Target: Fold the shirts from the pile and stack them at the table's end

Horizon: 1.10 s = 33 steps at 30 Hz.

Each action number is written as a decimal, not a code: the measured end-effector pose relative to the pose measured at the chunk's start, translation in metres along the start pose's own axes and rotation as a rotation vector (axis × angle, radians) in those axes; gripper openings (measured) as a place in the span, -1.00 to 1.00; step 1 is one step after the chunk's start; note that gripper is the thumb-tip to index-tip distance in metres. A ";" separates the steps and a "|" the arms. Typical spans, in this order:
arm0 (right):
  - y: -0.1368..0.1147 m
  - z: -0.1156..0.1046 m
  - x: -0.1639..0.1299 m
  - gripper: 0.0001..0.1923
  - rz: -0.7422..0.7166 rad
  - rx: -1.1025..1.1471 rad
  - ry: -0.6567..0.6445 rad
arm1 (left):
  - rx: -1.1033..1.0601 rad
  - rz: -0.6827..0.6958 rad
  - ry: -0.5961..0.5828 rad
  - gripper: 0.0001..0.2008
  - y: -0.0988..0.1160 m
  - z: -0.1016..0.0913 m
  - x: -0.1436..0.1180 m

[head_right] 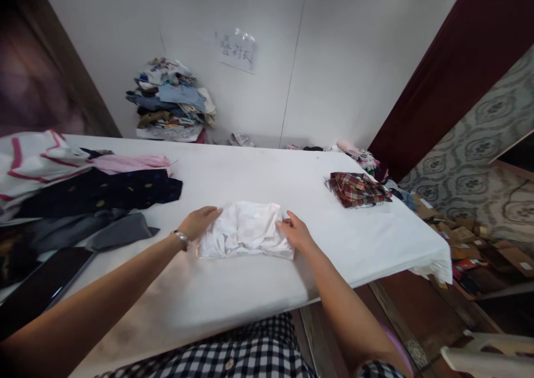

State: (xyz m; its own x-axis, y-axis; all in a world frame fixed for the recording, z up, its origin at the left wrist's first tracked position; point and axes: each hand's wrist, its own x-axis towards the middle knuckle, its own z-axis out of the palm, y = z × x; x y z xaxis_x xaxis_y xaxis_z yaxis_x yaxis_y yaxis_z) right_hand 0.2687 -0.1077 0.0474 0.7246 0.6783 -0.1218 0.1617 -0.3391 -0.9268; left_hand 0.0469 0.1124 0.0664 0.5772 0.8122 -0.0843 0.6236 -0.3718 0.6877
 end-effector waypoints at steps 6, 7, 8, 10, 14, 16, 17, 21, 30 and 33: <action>-0.004 0.023 0.016 -0.75 -0.258 -0.306 0.019 | 0.013 -0.041 -0.077 -0.73 0.025 0.009 0.001; -0.003 0.022 0.015 -0.77 -0.306 -0.297 0.073 | -0.013 -0.019 -0.034 -0.71 0.023 0.008 -0.003; -0.003 0.021 0.013 -0.77 -0.356 -0.283 0.122 | -0.051 -0.002 0.013 -0.68 0.021 0.007 -0.008; -0.003 0.020 0.010 -0.74 -0.421 -0.238 0.158 | -0.146 0.011 0.092 -0.64 0.013 0.005 -0.015; -0.005 0.027 0.019 -0.68 -0.278 -0.200 0.038 | -0.110 -0.082 0.055 -0.65 0.003 0.008 -0.013; -0.004 0.033 0.028 -0.64 -0.206 -0.292 -0.002 | -0.047 -0.122 -0.002 -0.66 0.003 0.010 -0.007; -0.004 0.034 0.032 -0.63 -0.199 -0.343 -0.001 | -0.036 -0.131 -0.023 -0.66 0.003 0.011 -0.004; 0.004 0.029 0.036 -0.62 -0.241 -0.372 0.071 | -0.026 -0.097 0.017 -0.64 -0.003 0.007 -0.005; 0.040 -0.032 -0.031 -0.49 -0.127 -0.173 0.217 | 0.259 0.930 0.213 -0.71 -0.029 -0.001 -0.081; 0.042 -0.037 -0.053 -0.45 0.025 -0.138 0.107 | 0.430 1.086 0.075 -0.73 -0.019 0.012 -0.093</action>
State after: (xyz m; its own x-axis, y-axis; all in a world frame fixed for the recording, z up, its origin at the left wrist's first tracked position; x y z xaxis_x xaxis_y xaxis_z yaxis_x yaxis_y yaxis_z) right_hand 0.2615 -0.1817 0.0281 0.7956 0.5978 -0.0983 0.2280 -0.4458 -0.8656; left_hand -0.0122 0.0384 0.0530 0.8929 -0.0062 0.4503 -0.0425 -0.9966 0.0704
